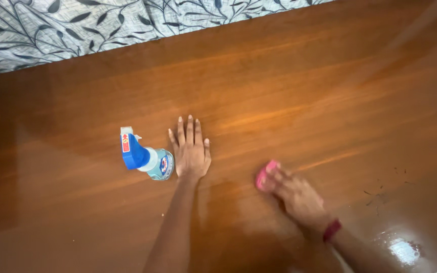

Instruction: The person wipes the top surface and the front drawer of a wooden desk with a cloth and a spray cleaner.

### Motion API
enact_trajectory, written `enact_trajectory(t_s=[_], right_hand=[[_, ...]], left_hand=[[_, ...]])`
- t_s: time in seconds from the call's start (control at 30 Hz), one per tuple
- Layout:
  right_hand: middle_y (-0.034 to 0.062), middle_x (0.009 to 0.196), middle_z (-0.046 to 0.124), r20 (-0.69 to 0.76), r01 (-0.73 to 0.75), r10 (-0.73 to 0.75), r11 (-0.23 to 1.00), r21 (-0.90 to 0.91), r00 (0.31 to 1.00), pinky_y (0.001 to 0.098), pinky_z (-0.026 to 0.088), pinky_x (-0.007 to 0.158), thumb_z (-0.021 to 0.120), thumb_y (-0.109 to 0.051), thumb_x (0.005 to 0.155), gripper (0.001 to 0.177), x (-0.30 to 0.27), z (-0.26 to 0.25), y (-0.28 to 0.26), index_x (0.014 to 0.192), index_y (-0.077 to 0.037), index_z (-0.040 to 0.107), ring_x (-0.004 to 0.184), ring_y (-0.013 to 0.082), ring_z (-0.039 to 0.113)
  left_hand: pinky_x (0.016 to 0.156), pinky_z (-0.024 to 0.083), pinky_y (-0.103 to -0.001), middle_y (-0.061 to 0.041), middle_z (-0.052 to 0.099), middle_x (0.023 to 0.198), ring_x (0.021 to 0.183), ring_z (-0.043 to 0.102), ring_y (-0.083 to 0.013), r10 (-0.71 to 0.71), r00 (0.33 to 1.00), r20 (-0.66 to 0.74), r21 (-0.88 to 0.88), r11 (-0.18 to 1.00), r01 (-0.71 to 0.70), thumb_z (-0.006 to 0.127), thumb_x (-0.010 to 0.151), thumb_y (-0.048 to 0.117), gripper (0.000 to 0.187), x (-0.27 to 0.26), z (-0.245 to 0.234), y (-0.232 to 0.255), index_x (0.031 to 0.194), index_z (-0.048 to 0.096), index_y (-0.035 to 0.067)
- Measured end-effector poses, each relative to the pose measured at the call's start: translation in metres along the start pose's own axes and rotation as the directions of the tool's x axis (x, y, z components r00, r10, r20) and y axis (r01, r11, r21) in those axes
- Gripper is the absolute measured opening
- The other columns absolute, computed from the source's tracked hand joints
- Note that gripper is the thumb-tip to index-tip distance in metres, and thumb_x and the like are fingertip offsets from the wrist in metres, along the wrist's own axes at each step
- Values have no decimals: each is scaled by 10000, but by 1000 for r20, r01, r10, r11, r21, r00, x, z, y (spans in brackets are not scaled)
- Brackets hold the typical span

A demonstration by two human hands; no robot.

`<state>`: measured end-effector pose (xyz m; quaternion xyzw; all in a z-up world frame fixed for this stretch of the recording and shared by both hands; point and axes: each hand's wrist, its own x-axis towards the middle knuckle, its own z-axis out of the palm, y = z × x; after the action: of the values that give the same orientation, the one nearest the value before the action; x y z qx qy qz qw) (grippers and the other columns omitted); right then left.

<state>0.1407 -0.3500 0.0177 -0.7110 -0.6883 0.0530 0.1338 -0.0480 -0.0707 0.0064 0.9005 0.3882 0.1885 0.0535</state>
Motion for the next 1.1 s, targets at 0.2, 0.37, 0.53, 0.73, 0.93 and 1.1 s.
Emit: enact_trajectory(t_s=[0.2, 0.37, 0.53, 0.73, 0.93, 1.1], right_hand=[[110, 1598, 451, -244, -37, 35, 999, -6, 969, 510, 414, 1100, 520, 85, 807, 713, 103, -15, 84, 1463, -190, 570, 1466, 358, 410], [85, 1590, 476, -326, -71, 44, 995, -72, 944, 501, 409, 1169, 536, 107, 761, 758, 180, -17, 142, 1456, -190, 581, 1486, 355, 416], [64, 1621, 455, -373, -182, 140, 980, -79, 917, 501, 414, 1159, 558, 100, 856, 690, 244, -12, 188, 1482, -188, 581, 1476, 356, 406], [60, 1624, 415, -352, -264, 216, 960, -92, 911, 509, 386, 1145, 576, 74, 807, 718, 264, -7, 198, 1473, -193, 568, 1482, 341, 376], [101, 1604, 437, -346, -201, 149, 972, -119, 926, 488, 397, 1125, 560, 65, 758, 785, 197, -1, 141, 1486, -230, 565, 1487, 347, 369], [87, 1602, 445, -333, -160, 128, 985, -70, 934, 488, 404, 1115, 554, 54, 746, 778, 117, 10, 66, 1473, -224, 565, 1487, 336, 375]], left_hand=[[1258, 56, -559, -174, 245, 1659, 1557, 119, -359, -22, 999, 43, 60, 998, 19, 375, 1027, 349, 622, -9, 1, 5, 1548, 349, 10], [1268, 69, -554, -201, 254, 1652, 1563, 133, -359, -14, 998, 63, 74, 997, 9, 356, 1040, 347, 623, -10, -1, 6, 1546, 345, -16], [1244, 85, -589, -236, 286, 1621, 1541, 162, -392, -4, 998, 58, 47, 999, 1, 374, 1029, 351, 625, -8, -4, 8, 1525, 376, -30], [1252, 94, -586, -228, 306, 1616, 1541, 180, -390, -26, 997, 75, 42, 999, 23, 393, 1016, 337, 619, -7, -8, 11, 1517, 390, -26], [1248, 66, -574, -202, 274, 1630, 1542, 137, -366, -22, 998, 61, 118, 993, 15, 365, 1022, 354, 626, -6, 3, 8, 1532, 379, -9], [1248, 52, -570, -199, 259, 1642, 1547, 120, -365, -2, 999, 52, 147, 989, -6, 352, 1033, 359, 629, -9, 10, 4, 1548, 370, -2]])
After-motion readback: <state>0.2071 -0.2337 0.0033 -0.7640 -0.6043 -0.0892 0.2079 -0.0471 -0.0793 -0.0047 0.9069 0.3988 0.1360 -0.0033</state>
